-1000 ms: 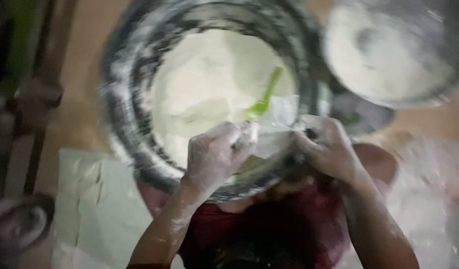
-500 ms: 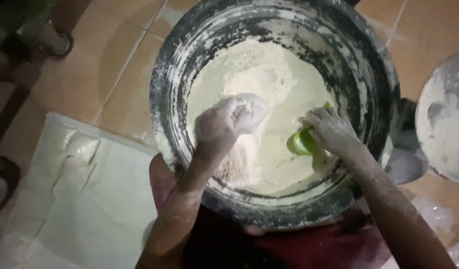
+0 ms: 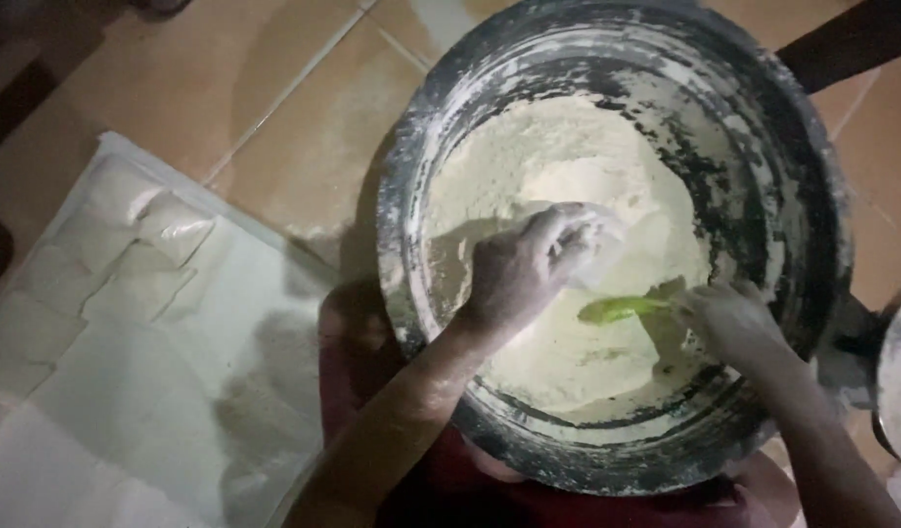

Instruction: Manually scooping powder from a large tub into small plastic bags and weighing them.

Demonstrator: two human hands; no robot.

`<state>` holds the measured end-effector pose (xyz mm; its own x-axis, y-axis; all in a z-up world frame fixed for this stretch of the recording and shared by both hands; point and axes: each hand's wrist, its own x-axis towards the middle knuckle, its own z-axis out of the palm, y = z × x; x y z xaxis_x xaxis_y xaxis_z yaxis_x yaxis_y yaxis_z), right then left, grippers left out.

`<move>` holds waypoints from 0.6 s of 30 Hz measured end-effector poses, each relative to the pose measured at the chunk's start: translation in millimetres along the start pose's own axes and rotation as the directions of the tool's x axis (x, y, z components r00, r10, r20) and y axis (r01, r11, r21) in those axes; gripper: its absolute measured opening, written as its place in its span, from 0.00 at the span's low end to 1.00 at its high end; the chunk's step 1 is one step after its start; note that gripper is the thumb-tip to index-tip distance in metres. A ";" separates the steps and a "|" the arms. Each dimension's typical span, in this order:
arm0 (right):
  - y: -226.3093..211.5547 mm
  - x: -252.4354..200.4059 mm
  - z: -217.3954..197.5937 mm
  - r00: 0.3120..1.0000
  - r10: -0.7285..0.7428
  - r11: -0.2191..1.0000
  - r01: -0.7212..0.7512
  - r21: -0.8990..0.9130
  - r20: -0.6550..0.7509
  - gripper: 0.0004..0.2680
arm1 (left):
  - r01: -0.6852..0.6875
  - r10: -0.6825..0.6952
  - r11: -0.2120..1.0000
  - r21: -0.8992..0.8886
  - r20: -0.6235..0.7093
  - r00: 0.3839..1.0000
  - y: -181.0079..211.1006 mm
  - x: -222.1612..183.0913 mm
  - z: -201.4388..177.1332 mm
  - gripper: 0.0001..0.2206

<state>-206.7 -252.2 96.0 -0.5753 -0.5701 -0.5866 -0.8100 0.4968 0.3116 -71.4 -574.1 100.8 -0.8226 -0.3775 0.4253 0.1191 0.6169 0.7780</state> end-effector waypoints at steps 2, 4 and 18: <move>-6.5 -15.5 -30.6 0.962 0.265 0.923 -0.275 0.268 0.071 0.14 | -0.016 0.014 0.999 -0.041 -0.043 0.999 8.4 3.0 -6.1 0.12; -8.7 -10.7 -36.4 0.947 0.321 0.915 -0.310 0.260 -0.002 0.11 | -0.045 0.044 0.999 -0.011 -0.054 0.998 5.5 3.1 -4.9 0.12; -72.7 3.0 -43.0 0.971 0.223 0.843 -0.147 0.518 -0.088 0.19 | 0.192 -0.103 0.922 -0.335 0.267 0.958 35.0 14.6 -14.3 0.10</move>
<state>-154.4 -318.2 103.7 -0.7495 -0.4999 -0.4340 -0.5391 0.8414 -0.0382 -71.3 -568.0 140.8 -0.9489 -0.2407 0.2041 0.1379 0.2653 0.9542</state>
